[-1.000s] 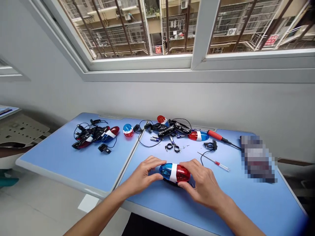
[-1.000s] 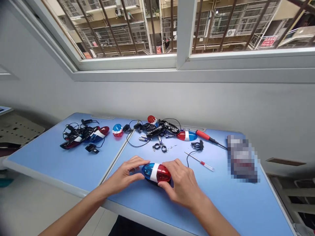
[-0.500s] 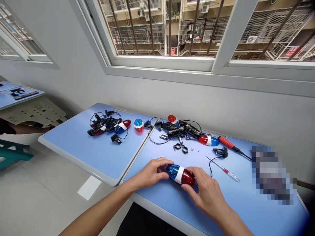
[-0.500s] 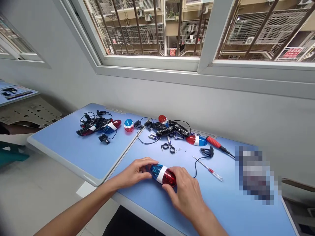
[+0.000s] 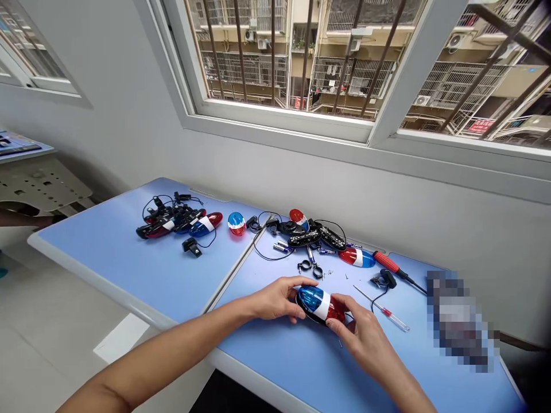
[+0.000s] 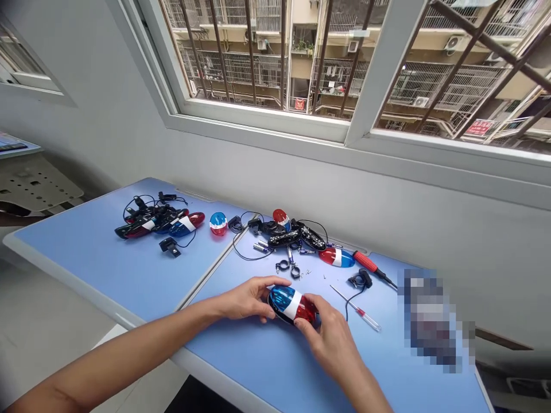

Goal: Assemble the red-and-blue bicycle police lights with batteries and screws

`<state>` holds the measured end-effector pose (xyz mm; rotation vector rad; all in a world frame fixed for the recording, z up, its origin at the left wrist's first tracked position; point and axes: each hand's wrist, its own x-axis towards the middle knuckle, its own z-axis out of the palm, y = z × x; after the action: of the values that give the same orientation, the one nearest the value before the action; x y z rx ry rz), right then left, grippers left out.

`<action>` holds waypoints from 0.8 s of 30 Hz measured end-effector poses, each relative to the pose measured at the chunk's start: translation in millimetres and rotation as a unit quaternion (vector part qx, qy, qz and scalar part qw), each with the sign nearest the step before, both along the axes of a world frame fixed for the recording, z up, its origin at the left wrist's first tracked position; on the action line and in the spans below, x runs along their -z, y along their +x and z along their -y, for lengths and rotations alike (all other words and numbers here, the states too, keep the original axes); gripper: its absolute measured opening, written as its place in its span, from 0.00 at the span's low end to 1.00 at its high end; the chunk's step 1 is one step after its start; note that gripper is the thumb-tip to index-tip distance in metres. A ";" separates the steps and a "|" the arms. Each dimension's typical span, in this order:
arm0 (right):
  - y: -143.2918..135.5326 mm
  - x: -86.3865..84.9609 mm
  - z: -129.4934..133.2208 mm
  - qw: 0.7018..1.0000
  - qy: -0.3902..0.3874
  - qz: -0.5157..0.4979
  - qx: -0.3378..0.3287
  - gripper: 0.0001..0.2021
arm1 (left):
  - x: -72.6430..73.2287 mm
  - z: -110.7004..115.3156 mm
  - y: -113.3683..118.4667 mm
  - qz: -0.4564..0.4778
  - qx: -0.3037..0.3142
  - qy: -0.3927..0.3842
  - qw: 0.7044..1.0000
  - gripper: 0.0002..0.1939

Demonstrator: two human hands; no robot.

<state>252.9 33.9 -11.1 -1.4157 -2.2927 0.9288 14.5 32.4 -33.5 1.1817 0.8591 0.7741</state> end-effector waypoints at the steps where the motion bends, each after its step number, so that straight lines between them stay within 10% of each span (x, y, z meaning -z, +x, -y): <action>1: 0.9 0.5 -1.1 1.000 0.015 0.004 0.003 0.20 | 3.3 -1.1 0.3 -0.008 -0.010 0.019 1.000 0.38; 8: 3.4 4.0 -6.6 0.995 0.096 -0.001 -0.019 0.19 | 17.4 0.0 -4.3 -0.122 -0.075 0.188 0.972 0.33; 24: -0.7 9.4 -7.3 0.993 0.105 -0.021 -0.040 0.19 | 28.5 -1.8 -3.4 -0.041 -0.079 0.079 0.993 0.38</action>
<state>252.2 41.2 -20.5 -1.2147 -2.3521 0.7068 11.1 34.2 -62.0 1.3038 0.9814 0.9417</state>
